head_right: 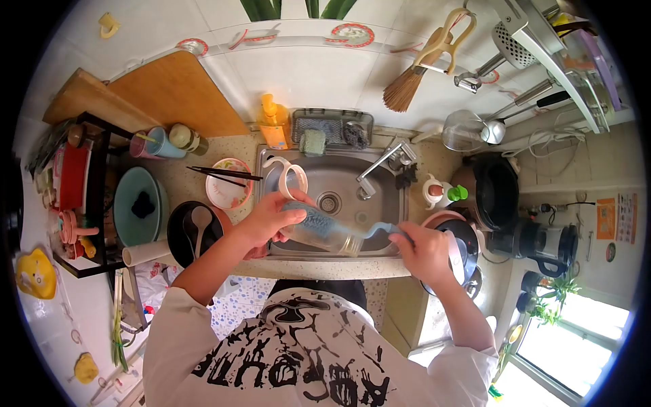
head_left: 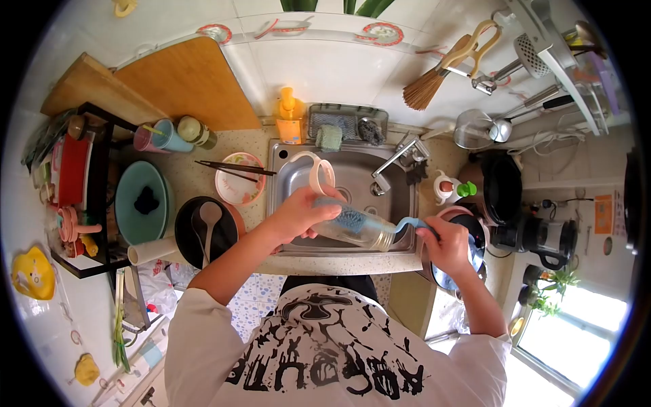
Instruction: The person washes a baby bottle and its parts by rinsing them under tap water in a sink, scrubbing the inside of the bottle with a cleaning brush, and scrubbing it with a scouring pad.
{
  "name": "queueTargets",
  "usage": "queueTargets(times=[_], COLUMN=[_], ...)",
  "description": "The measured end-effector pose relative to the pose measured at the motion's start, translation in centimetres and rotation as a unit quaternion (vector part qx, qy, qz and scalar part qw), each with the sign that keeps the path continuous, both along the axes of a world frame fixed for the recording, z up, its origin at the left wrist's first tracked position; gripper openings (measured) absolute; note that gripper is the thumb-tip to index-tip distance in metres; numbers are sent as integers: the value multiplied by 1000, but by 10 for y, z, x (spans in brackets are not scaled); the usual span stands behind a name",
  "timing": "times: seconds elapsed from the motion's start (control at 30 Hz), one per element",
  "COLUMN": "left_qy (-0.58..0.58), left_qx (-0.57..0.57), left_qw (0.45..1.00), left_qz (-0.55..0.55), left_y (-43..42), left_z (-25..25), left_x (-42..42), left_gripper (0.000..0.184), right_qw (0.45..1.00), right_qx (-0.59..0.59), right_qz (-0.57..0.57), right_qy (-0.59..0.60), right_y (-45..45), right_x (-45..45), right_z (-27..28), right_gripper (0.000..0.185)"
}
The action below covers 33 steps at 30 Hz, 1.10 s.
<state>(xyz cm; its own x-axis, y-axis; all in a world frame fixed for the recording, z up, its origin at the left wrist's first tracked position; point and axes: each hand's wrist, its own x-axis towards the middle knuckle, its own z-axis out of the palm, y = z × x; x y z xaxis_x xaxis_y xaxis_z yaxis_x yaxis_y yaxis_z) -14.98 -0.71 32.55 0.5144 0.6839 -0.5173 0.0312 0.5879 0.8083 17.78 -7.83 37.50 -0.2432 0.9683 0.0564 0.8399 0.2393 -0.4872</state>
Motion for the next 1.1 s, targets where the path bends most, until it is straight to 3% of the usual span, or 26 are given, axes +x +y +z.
queueTargets(times=[0.07,0.2,0.3,0.33,0.43,0.47,0.57,0.6,0.7,0.73,0.87,1.0,1.1], left_qy=[-11,-15,-6,-4,5,8,10,7,-4,-9,-48,-73,-89], left_qx=[5,0,-7,-6,3,13,29,27,20,17,-25,-68,-83], left_qw=[1000,1000,1000,1000,1000,1000,999,999,1000,1000,998,994,992], left_qz=[-1,13,27,30,-2,-11,-23,-16,3,9,16,38,24], left_y=[2,12,9,7,1,2,7,10,13,14,23,26,29], left_z=[0,-12,-19,-20,-8,-4,2,1,-6,-8,-13,-22,-22], left_x=[0,-5,-4,-2,1,1,1,0,-1,0,-3,-9,-3], left_gripper=[28,31,33,34,34,32,29,30,31,32,32,33,33], right_qw=[993,984,988,993,995,998,992,992,975,963,961,971,974], right_qx=[62,-57,-3,-7,-74,-22,-38,-36,-162,-212,-212,-131,-139], right_qz=[22,150,146,119,-46,-38,37,63,149,128,60,87,74], right_qy=[-97,-80,56,26,53,33,-112,-108,14,104,168,179,163], right_y=[-3,-16,-10,-10,-3,-4,-17,-22,-20,-19,-7,1,0], right_x=[-4,-10,-6,3,-4,-4,-5,-8,-1,8,26,44,43], right_z=[-12,-2,15,14,14,0,-18,-18,0,4,19,23,9], right_gripper=[19,17,13,10,10,16,26,35,32,26,24,23,30])
